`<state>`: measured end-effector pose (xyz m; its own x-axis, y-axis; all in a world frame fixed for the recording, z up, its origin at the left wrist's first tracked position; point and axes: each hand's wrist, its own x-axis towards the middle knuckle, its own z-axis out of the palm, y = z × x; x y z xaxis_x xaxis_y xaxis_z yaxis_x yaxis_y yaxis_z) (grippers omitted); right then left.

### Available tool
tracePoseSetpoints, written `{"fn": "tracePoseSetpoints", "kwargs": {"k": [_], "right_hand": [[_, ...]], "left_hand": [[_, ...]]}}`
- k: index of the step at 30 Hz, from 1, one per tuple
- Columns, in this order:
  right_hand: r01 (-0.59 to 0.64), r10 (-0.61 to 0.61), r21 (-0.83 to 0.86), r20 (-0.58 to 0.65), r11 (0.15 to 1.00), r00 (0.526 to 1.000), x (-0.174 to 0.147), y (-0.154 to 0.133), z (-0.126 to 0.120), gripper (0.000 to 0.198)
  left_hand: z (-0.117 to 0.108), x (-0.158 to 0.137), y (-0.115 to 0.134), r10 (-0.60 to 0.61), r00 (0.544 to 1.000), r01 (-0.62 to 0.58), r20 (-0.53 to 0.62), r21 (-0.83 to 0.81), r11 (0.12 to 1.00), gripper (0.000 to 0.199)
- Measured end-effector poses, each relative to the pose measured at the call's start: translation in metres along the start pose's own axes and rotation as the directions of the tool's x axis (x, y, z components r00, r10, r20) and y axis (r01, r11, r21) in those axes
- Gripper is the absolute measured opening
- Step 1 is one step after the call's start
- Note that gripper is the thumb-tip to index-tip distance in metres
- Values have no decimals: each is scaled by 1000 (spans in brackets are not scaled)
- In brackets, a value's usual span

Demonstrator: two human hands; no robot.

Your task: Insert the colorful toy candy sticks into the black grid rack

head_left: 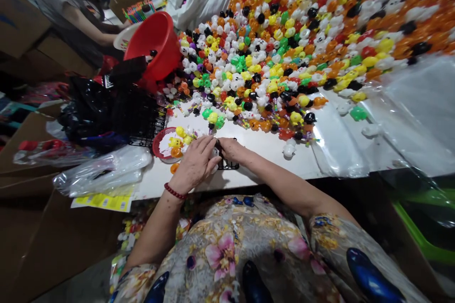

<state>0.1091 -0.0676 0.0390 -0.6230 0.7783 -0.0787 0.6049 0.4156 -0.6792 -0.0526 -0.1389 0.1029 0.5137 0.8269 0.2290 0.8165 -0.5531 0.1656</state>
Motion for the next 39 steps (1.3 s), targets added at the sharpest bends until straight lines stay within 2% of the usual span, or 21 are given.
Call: {"fn": "tracePoseSetpoints", "kwargs": {"k": [6, 9, 12, 15, 17, 19, 20, 22, 25, 28, 31, 33, 35, 37, 39], "right_hand": [[17, -13, 45, -85, 999, 996, -8, 0, 4, 25], [69, -40, 94, -282, 993, 958, -39, 9, -4, 31], [77, -28, 71, -525, 995, 850, -91, 32, -23, 29], [-76, 33, -29, -706, 997, 707, -146, 59, -48, 27], [-153, 50, -60, -778, 986, 626, -172, 70, -60, 26], [-186, 52, -74, -803, 980, 594, -185, 73, -65, 24], [-179, 48, -73, -803, 981, 595, -186, 70, -64, 24], [-117, 37, -48, -774, 992, 632, -179, 58, -56, 23], [27, 4, 36, -669, 999, 743, -150, 36, -32, 24], [138, -75, 73, -555, 988, 829, -112, 23, -4, 25], [149, -106, 56, -466, 987, 878, -80, 17, 18, 27], [101, -79, 31, -407, 994, 910, -69, 12, 27, 28], [42, -39, 0, -350, 999, 936, -66, 6, 32, 28], [10, -16, -22, -305, 1000, 952, -69, -1, 37, 27], [23, -29, -22, -272, 999, 962, -75, -9, 41, 26]], "left_hand": [[4, 2, -1, 25, 998, -25, -61, 5, 1000, 44], [5, -2, -3, 48, 993, -49, -110, -5, 999, 45], [2, -8, -4, 78, 989, -79, -129, 1, 997, 46], [-4, -12, -4, 92, 985, -93, -143, -1, 996, 46], [-9, -12, -4, 77, 985, -79, -153, -11, 997, 46], [-13, -12, -4, 55, 985, -59, -162, -16, 998, 45], [-14, -12, -4, 45, 985, -48, -169, -15, 999, 44], [-17, -14, -3, 25, 980, -26, -196, -6, 1000, 43], [-20, -24, 2, 1, 950, 3, -312, 12, 1000, 42], [-17, -44, 8, -93, 870, 101, -484, -10, 995, 42], [-6, -69, 9, -312, 760, 296, -571, -124, 947, 45], [3, -84, 7, -496, 676, 424, -545, -262, 867, 51], [13, -95, 2, -676, 592, 516, -439, -438, 737, 59], [22, -102, -2, -804, 520, 552, -288, -605, 574, 65], [30, -104, -6, -870, 468, 536, -152, -734, 417, 71]]}}
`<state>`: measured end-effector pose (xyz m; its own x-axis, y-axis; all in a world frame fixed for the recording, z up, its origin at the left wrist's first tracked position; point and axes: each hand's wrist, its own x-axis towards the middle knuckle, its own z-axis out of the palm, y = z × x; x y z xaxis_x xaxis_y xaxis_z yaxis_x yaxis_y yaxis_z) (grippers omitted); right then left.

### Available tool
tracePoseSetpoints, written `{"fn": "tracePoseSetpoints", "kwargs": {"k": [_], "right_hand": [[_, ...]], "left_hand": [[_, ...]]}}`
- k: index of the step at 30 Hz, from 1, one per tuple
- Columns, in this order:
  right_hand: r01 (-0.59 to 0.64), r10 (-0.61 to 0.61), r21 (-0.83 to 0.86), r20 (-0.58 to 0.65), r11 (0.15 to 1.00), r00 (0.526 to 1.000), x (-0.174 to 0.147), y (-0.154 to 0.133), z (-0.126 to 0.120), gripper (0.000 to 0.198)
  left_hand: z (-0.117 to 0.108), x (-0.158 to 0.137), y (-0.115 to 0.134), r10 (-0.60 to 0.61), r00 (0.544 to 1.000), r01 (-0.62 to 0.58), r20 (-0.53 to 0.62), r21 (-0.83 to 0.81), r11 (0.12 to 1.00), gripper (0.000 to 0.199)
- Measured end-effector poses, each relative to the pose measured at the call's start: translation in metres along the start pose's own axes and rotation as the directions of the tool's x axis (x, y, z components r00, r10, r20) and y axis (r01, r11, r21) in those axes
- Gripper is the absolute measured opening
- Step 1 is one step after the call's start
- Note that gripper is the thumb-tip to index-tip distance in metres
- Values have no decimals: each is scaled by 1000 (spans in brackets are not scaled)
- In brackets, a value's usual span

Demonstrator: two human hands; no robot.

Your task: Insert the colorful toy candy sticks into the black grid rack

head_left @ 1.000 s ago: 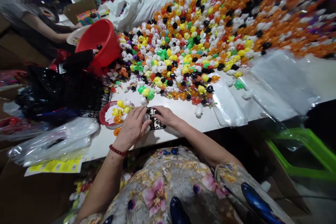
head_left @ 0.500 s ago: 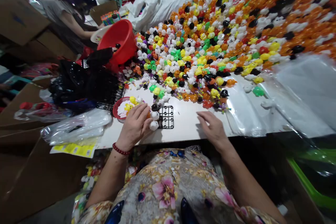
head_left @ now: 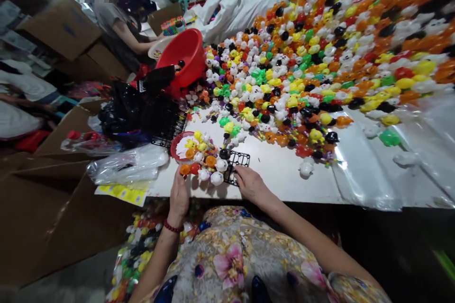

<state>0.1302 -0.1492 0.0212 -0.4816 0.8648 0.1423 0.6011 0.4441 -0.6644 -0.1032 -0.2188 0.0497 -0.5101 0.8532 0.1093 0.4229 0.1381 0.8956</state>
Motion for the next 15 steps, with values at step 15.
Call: {"fn": "tracePoseSetpoints", "kwargs": {"k": [15], "right_hand": [[-31, 36, 89, -62, 996, 997, 25, 5, -17, 38]], "left_hand": [[5, 33, -6, -382, 924, 344, -19, -393, 853, 80]]}}
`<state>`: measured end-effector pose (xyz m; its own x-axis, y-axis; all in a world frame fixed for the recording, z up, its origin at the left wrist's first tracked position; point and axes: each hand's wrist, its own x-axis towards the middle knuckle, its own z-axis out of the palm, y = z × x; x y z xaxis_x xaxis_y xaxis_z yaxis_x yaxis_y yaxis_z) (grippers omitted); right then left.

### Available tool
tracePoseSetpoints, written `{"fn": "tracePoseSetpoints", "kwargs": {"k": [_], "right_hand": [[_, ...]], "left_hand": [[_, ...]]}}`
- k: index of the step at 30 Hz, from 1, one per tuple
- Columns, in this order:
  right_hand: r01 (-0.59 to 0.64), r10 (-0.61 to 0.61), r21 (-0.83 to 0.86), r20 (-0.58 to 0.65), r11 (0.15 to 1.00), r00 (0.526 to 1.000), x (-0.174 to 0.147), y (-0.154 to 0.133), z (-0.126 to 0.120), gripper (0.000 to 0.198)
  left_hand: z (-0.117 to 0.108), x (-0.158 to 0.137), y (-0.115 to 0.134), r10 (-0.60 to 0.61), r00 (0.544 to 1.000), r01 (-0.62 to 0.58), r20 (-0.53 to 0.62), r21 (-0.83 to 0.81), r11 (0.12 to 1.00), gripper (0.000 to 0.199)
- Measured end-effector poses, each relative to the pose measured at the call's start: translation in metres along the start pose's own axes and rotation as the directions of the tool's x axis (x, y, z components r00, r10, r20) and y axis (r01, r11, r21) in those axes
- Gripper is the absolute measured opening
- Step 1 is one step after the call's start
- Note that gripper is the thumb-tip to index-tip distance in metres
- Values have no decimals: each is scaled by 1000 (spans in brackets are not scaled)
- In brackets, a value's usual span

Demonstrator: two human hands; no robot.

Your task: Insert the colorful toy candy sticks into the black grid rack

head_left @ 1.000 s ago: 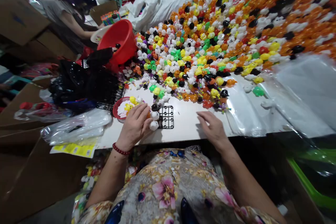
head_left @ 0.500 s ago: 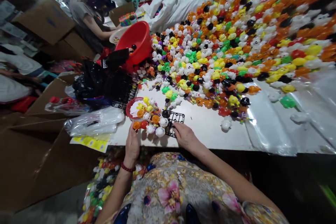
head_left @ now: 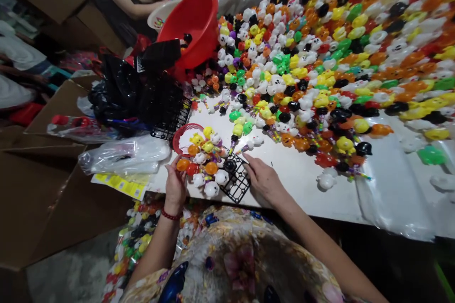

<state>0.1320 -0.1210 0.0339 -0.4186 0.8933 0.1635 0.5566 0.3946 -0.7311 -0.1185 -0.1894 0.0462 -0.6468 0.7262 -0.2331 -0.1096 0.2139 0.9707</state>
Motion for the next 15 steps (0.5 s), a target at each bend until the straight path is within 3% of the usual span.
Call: {"fn": "tracePoseSetpoints", "kwargs": {"k": [4, 8, 15], "right_hand": [[-59, 60, -183, 2, 981, 998, 32, 10, 1, 38], [-53, 74, -317, 56, 947, 996, 40, 12, -1, 34], [-161, 158, -278, -33, 947, 987, 28, 11, -8, 39]], "left_hand": [[-13, 7, 0, 67, 997, -64, -33, 89, 994, 82], [-24, 10, -2, 147, 986, -130, -75, 200, 971, 80], [-28, 7, 8, 368, 925, -328, -95, 292, 898, 66]]}}
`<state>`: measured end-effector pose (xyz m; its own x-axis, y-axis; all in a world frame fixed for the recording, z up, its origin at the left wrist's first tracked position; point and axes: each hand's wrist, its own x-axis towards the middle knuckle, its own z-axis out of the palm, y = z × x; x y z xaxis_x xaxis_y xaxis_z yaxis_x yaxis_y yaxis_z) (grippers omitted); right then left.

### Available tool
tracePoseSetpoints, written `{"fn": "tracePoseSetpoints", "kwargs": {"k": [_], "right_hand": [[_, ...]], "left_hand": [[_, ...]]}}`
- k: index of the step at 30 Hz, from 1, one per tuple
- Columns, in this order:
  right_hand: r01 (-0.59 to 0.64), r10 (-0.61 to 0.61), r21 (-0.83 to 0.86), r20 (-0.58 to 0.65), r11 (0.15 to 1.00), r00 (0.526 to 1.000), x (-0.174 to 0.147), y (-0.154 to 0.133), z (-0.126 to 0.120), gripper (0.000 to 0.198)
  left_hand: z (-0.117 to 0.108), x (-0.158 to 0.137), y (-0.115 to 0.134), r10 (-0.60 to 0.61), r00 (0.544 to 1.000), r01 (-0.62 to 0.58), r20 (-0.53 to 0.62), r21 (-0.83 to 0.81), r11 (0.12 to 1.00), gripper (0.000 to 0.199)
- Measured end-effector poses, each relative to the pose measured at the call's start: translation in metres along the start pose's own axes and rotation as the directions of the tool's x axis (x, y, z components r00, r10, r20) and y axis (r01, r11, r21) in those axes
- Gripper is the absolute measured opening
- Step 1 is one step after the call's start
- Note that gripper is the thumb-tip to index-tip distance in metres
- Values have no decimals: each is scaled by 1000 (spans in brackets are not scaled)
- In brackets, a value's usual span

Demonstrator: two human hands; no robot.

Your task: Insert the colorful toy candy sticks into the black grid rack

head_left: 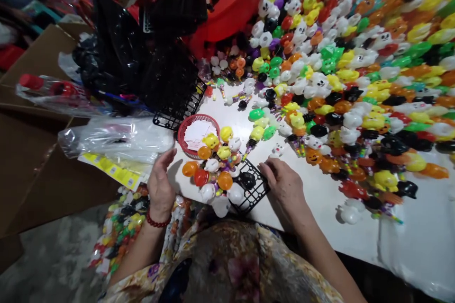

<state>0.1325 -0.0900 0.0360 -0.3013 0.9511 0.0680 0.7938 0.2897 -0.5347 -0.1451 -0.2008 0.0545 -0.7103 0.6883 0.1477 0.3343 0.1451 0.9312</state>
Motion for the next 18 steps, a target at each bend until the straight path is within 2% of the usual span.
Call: {"fn": "tracePoseSetpoints", "kwargs": {"k": [3, 6, 8, 11, 13, 18], "right_hand": [[-61, 61, 64, 3, 996, 998, -2, -1, -1, 37], [-166, 168, 181, -1, 970, 986, -3, 0, -1, 31], [-246, 258, 274, -8, 930, 966, -4, 2, -1, 28], [-295, 331, 479, 11, 827, 944, -6, 1, 0, 37], [-301, 334, 600, 59, 741, 941, -5, -2, -1, 42], [-354, 241, 694, 259, 628, 935, 3, -12, -8, 29]], "left_hand": [[-4, 4, 15, 242, 969, -246, 49, 115, 963, 55], [-9, 9, 34, 474, 861, -504, 182, 194, 842, 43], [-10, 12, 47, 560, 773, -622, 297, 186, 760, 38], [-9, 14, 63, 581, 673, -702, 458, 148, 696, 38], [-7, 16, 70, 549, 637, -714, 541, 145, 685, 40], [-6, 20, 79, 485, 568, -743, 665, 162, 649, 45]]}}
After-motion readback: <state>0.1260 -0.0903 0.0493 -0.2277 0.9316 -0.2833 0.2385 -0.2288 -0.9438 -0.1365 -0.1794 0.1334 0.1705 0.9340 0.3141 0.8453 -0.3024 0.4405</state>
